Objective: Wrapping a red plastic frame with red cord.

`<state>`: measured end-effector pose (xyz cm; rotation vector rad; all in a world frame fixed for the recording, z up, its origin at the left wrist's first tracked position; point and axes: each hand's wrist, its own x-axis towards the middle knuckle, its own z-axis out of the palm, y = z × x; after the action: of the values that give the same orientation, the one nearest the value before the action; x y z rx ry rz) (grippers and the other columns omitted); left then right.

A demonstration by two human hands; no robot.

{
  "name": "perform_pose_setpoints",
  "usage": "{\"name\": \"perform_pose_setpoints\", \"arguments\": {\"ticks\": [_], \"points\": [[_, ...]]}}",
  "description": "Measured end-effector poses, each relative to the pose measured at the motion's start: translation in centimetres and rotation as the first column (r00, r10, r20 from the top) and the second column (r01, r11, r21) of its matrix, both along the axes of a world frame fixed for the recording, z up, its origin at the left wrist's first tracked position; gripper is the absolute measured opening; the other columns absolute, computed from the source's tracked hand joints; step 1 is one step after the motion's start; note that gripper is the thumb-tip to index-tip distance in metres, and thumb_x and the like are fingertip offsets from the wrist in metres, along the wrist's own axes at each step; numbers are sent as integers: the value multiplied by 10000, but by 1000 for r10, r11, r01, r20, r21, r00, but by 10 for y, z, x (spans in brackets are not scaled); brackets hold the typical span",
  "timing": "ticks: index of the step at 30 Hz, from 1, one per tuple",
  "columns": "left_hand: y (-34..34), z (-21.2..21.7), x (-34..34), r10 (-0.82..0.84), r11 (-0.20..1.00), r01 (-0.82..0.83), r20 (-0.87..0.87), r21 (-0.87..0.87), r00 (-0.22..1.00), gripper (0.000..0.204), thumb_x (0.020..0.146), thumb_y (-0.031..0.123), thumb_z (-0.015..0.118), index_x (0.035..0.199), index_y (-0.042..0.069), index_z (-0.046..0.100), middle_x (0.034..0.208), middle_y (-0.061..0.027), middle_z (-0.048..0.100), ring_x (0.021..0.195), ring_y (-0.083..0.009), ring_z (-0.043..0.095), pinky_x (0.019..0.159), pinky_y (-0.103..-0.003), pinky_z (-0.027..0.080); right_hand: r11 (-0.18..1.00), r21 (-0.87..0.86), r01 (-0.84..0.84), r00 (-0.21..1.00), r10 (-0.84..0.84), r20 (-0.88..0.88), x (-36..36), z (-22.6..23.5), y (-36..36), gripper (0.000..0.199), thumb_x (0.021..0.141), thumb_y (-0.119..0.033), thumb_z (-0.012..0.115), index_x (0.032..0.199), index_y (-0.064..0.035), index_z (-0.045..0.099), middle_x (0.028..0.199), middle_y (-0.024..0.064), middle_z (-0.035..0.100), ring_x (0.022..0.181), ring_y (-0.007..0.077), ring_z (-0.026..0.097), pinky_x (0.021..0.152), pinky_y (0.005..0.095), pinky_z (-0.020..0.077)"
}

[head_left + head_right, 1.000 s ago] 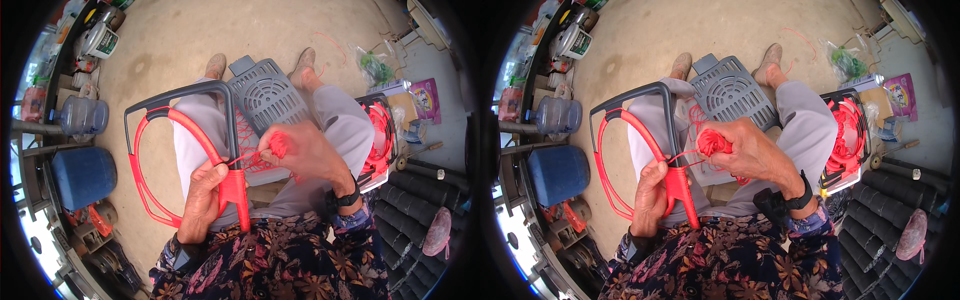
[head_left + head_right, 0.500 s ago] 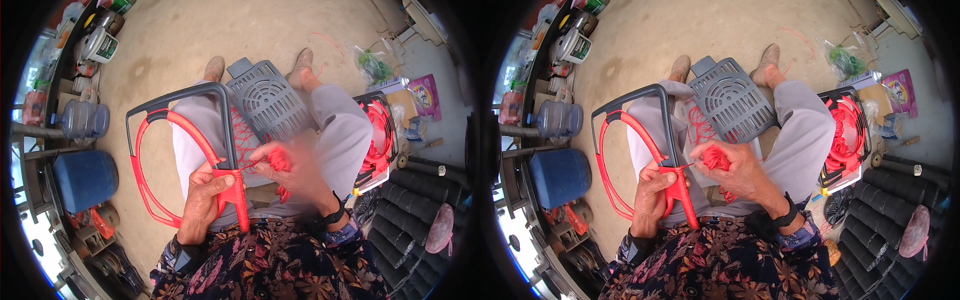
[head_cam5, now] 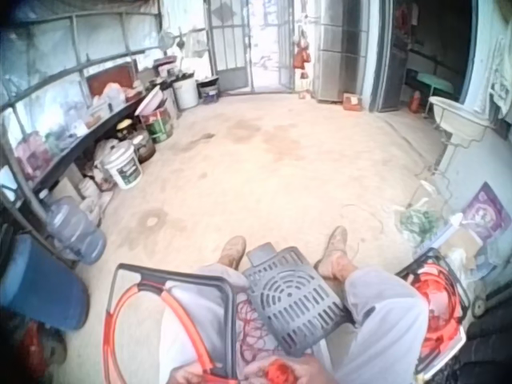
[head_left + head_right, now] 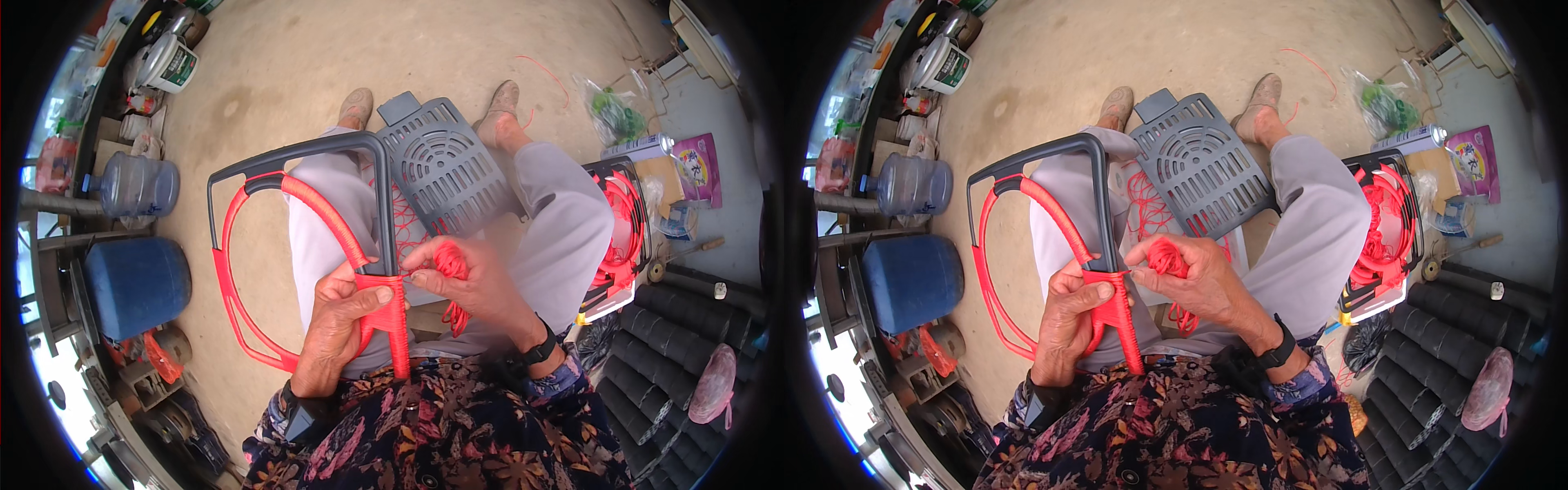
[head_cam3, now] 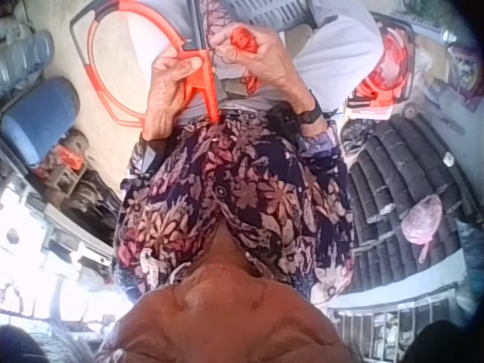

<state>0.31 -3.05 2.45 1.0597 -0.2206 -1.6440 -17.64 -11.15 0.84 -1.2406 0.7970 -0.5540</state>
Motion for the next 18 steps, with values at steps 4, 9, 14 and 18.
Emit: {"name": "perform_pose_setpoints", "arguments": {"ticks": [4,9,14,18], "points": [[0,0,1,-3,1000,3,-3,-12,1000,330,803,-52,634,1120,-48,544,928,-160,667,747,-231,673,691,-324,574,999,18,-39,999,39,14,4,-1,0,114,855,-116,669,904,-18,635,776,-29,597,720,36,504,653,209,440],[10,1,9,33,999,-34,22,42,999,359,775,5,688,1103,11,542,895,-169,669,736,-281,676,687,-360,577,996,26,-82,996,81,44,18,-8,1,119,857,-124,670,886,-16,627,777,-24,605,724,42,517,656,216,444],[-6,-3,-3,-57,998,57,-42,7,997,385,777,-10,679,1128,12,523,903,-178,667,742,-292,677,686,-367,581,1000,6,-2,1000,2,-14,-2,4,-2,126,856,-131,672,879,-16,626,776,-17,609,723,46,525,657,221,448],[19,-1,16,70,997,-72,60,36,996,402,775,-16,678,1141,14,512,911,-184,668,745,-298,678,686,-369,581,990,23,-138,987,135,92,29,-16,1,121,851,-125,674,877,-16,627,765,-14,610,718,50,532,655,223,449]]}}
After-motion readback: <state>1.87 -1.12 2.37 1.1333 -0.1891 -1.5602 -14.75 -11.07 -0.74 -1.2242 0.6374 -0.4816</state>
